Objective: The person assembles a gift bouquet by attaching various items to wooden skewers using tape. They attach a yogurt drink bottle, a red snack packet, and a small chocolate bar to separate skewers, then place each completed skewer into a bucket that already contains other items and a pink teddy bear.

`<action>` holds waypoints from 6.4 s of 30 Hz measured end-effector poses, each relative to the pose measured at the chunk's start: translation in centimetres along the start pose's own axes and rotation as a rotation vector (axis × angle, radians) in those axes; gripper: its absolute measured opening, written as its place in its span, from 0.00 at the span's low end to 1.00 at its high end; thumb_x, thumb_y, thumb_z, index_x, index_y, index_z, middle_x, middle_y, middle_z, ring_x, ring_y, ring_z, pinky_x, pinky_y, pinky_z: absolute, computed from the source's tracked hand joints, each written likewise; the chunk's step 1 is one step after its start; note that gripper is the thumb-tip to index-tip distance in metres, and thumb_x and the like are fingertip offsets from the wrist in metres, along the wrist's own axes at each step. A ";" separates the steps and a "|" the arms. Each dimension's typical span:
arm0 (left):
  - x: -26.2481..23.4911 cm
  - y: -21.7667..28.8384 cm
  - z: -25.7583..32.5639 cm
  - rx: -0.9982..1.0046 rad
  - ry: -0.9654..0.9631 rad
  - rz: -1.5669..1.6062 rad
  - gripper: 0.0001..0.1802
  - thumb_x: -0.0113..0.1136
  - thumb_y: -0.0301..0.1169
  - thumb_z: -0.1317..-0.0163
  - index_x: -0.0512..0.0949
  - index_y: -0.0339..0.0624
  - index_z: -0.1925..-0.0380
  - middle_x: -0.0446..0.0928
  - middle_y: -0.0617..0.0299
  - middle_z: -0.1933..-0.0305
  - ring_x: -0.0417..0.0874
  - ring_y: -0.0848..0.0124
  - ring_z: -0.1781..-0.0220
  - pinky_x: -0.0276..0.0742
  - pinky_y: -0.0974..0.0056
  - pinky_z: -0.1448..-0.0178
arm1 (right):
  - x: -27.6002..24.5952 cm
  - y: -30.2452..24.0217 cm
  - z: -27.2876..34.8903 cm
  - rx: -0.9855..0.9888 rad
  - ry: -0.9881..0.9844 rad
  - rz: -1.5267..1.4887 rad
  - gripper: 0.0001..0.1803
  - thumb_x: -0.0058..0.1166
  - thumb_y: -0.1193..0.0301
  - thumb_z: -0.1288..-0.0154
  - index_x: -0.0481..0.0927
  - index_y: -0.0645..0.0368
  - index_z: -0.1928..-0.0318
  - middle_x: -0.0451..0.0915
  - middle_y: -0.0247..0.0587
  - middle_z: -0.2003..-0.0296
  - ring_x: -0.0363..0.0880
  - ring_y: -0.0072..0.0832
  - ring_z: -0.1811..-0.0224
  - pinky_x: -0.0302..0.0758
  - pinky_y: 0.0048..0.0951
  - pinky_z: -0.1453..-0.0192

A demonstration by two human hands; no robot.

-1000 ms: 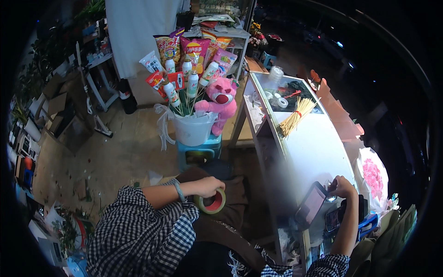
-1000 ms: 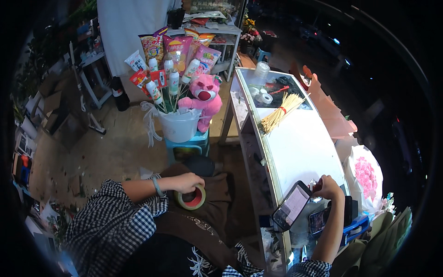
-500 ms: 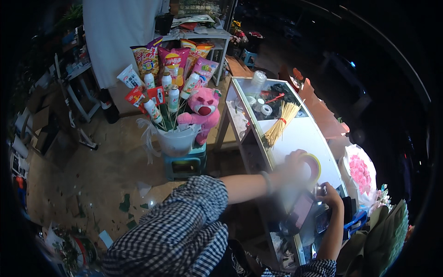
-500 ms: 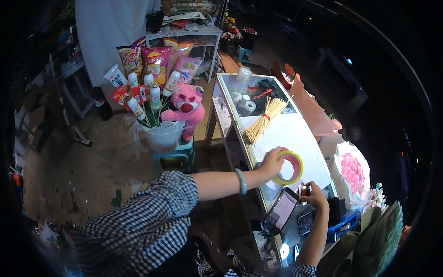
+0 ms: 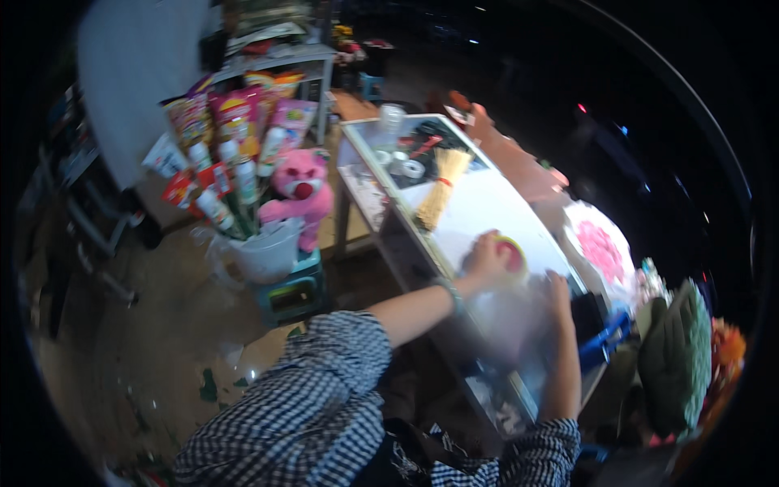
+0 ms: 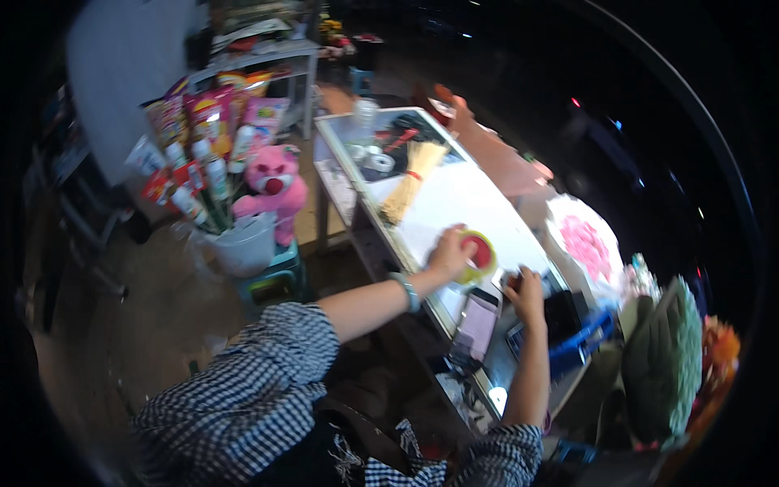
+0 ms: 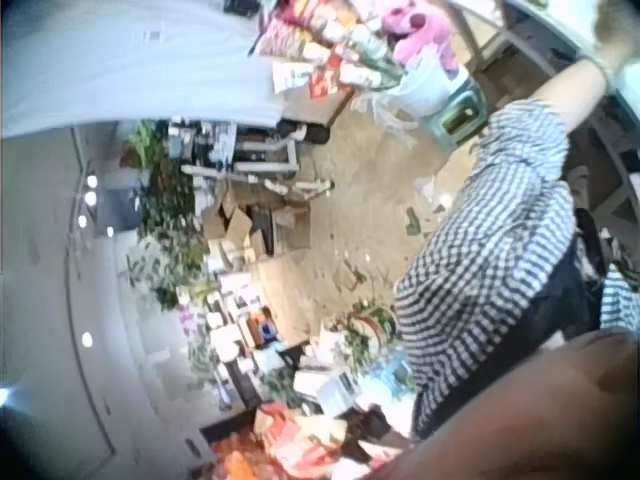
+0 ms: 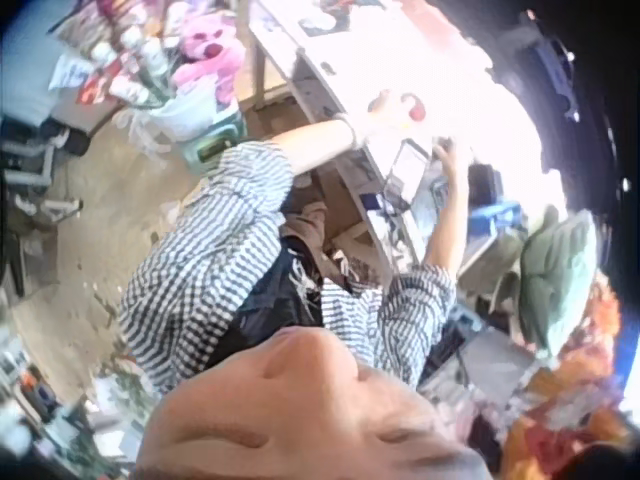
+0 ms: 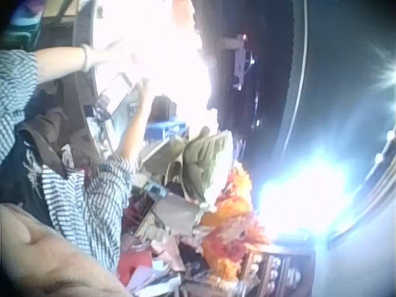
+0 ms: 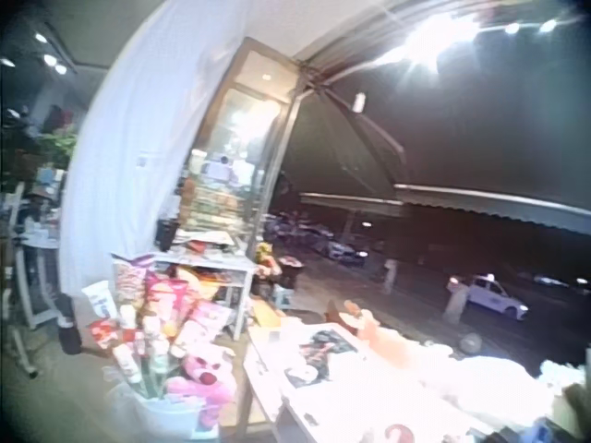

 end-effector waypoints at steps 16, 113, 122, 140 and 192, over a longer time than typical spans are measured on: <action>-7.7 3.8 10.2 -0.405 -0.736 0.960 0.24 0.57 0.37 0.35 0.67 0.37 0.43 0.77 0.59 0.51 0.79 0.71 0.52 0.79 0.69 0.54 | -3.4 -13.6 8.0 0.314 0.241 -1.402 0.10 0.59 0.76 0.41 0.74 0.63 0.59 0.78 0.38 0.68 0.76 0.21 0.70 0.78 0.23 0.72; -9.4 -0.1 0.8 0.289 -0.707 -0.685 0.20 0.51 0.43 0.37 0.75 0.33 0.69 0.79 0.42 0.72 0.81 0.47 0.65 0.75 0.48 0.60 | -12.5 12.5 17.8 0.965 0.631 -0.476 0.16 0.54 0.65 0.36 0.76 0.66 0.56 0.80 0.36 0.71 0.74 0.21 0.72 0.69 0.23 0.69; -9.0 1.6 1.0 0.383 -0.532 -0.749 0.18 0.56 0.42 0.39 0.70 0.38 0.63 0.79 0.45 0.76 0.82 0.49 0.70 0.77 0.49 0.65 | -12.5 13.0 15.2 0.902 0.941 -1.063 0.17 0.48 0.81 0.36 0.65 0.71 0.47 0.79 0.52 0.70 0.80 0.33 0.75 0.76 0.26 0.73; -13.6 5.8 8.7 0.548 -0.297 -0.133 0.08 0.56 0.25 0.38 0.80 0.36 0.60 0.76 0.53 0.70 0.79 0.59 0.68 0.73 0.62 0.62 | -12.5 5.9 21.1 0.963 0.232 0.311 0.05 0.52 0.77 0.40 0.76 0.67 0.72 0.78 0.43 0.80 0.75 0.21 0.85 0.71 0.24 0.82; -14.8 2.3 11.3 -0.289 -1.022 0.508 0.08 0.55 0.29 0.35 0.75 0.33 0.62 0.78 0.66 0.74 0.76 0.80 0.75 0.73 0.75 0.69 | 1.4 -23.0 12.3 0.372 0.003 -1.321 0.10 0.51 0.72 0.32 0.79 0.66 0.57 0.81 0.36 0.70 0.79 0.18 0.76 0.74 0.16 0.74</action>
Point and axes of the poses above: each hand's wrist, its own z-axis away from the middle knuckle, its own x-axis out of the palm, y = z × x, the point moved 6 cm from there along -z, towards the middle knuckle
